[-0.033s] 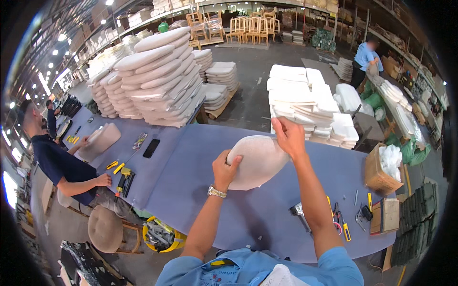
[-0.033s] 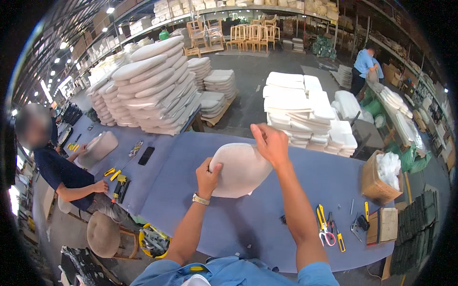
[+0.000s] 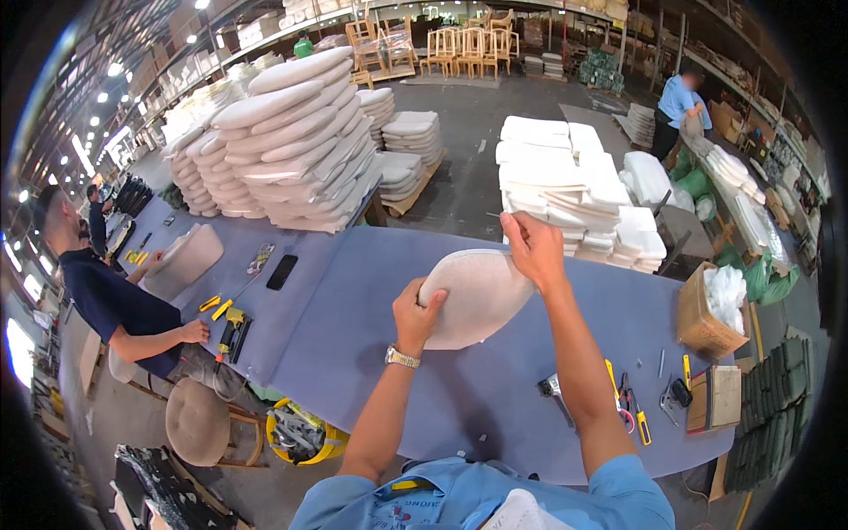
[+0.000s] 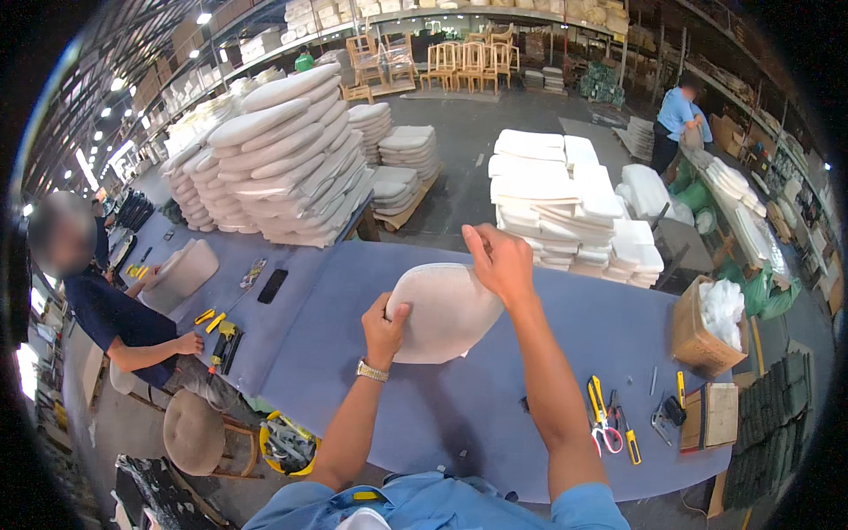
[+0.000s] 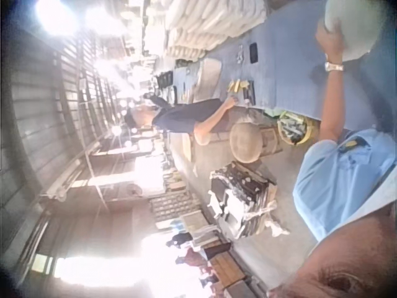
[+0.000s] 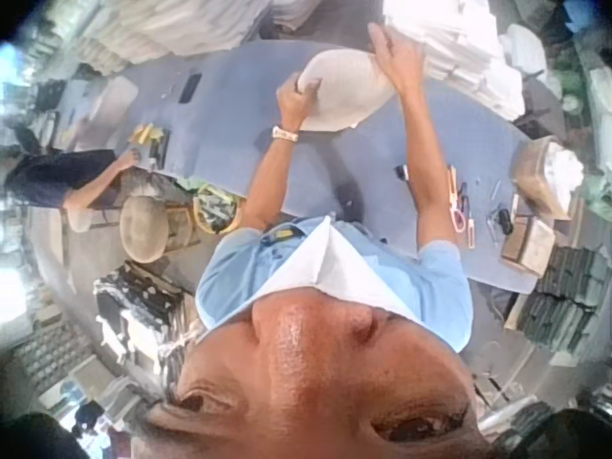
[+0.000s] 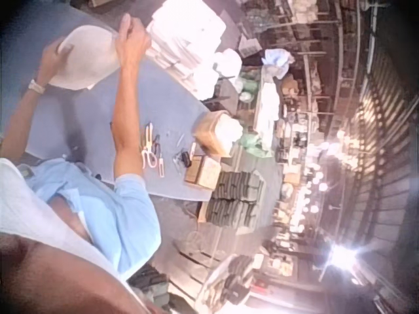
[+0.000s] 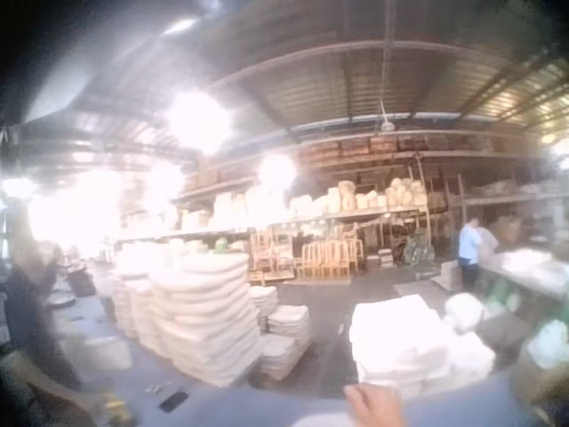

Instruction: The person wraps a white fabric cover around a foam cushion, trims excess fabric with a utility knife, and secures the cover using a staple gun. They repeat this process for multiple cushions, stacking the finished items on the table.

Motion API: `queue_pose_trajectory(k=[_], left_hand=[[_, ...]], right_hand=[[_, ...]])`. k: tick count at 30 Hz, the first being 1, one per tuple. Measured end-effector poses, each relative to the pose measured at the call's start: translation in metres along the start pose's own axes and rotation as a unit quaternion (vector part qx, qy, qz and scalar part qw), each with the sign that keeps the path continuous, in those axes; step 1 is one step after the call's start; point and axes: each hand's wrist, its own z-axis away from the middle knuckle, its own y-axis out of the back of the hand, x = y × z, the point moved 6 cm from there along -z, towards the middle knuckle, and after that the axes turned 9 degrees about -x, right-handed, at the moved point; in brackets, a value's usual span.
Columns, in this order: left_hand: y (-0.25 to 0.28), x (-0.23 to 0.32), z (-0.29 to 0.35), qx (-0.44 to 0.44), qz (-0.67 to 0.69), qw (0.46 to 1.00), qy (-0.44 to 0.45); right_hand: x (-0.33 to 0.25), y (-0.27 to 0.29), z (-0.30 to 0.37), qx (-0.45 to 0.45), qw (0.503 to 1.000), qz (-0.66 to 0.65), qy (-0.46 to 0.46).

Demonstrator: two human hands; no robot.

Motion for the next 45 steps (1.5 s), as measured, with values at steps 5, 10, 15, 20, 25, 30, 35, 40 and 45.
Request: queue_pose_trajectory(k=[5,10,15,20,25,30,35,40,45], left_hand=[[0.025,-0.024,0.033,0.082,-0.016,0.997,-0.003],[0.075,-0.01,0.05,0.171,0.035,0.985,0.003],[0.103,0.093,0.035,0.155,-0.232,0.95,-0.139],[0.104,0.102,0.039,0.135,-0.361,0.915,-0.122],[0.158,0.067,0.072,0.25,-0.292,0.922,-0.044],[0.211,0.028,0.129,0.284,-0.206,0.936,0.011],[0.241,-0.018,0.194,0.212,-0.075,0.972,0.069],[0.255,-0.081,0.287,0.252,0.26,0.892,0.271],[0.25,-0.099,0.336,0.122,0.281,0.88,0.363]], right_hand=[[-0.011,-0.028,-0.005,0.037,0.995,-0.071,0.055],[-0.013,-0.08,0.025,-0.051,0.971,-0.23,0.03],[-0.06,-0.105,0.045,-0.142,0.941,-0.291,0.103],[-0.057,-0.12,0.071,-0.243,0.909,-0.326,0.088],[0.052,-0.176,0.133,-0.352,0.899,-0.234,-0.116],[0.12,-0.232,0.202,-0.321,0.832,-0.371,-0.258],[0.147,-0.277,0.239,-0.21,0.7,-0.492,-0.474],[0.128,-0.304,0.261,-0.324,0.78,-0.371,-0.384],[0.144,-0.258,0.289,-0.242,0.805,-0.391,-0.375]])
